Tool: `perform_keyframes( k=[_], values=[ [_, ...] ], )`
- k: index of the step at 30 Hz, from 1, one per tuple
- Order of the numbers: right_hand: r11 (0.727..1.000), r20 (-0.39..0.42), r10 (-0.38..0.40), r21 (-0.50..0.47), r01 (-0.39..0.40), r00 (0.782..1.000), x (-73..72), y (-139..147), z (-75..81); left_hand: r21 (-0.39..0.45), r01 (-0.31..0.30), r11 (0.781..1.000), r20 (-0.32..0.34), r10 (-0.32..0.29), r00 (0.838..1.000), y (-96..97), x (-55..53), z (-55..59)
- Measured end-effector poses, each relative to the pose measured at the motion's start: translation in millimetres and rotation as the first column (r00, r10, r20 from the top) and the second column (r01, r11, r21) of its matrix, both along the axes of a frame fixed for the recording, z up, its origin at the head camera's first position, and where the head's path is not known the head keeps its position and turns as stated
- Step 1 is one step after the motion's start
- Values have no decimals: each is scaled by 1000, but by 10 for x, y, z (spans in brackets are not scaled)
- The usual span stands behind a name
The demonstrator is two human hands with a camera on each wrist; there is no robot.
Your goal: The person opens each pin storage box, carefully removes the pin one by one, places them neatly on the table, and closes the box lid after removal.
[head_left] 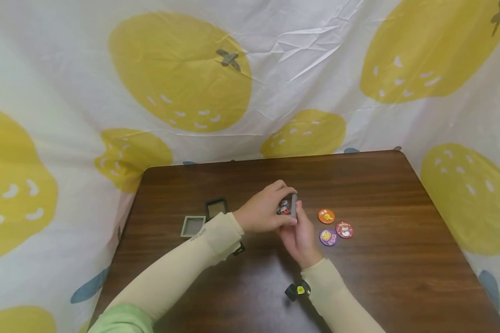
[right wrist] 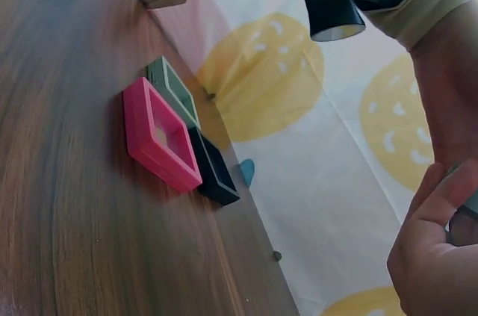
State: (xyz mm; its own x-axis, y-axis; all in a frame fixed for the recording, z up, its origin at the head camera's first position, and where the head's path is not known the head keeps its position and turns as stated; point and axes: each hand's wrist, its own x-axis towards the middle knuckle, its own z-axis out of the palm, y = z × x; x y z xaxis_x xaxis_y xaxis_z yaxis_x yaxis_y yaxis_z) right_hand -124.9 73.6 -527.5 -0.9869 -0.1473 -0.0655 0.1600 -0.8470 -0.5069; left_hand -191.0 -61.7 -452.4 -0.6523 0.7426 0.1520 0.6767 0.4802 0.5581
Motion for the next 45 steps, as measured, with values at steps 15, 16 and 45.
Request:
perform_keyframes(
  k=[15,16,45],
  values=[
    [965,-140,249,-45,-257,958,-49,272,-52,-6,23,1000,74,-22,997,-110,-51,4],
    [962,-143,261,-50,-270,955,-56,287,-60,-10,30,999,80,-29,996,-114,-50,0],
    [933,-116,358,16,-359,926,-72,420,-43,57,39,998,7,-39,999,-114,33,78]
  ],
)
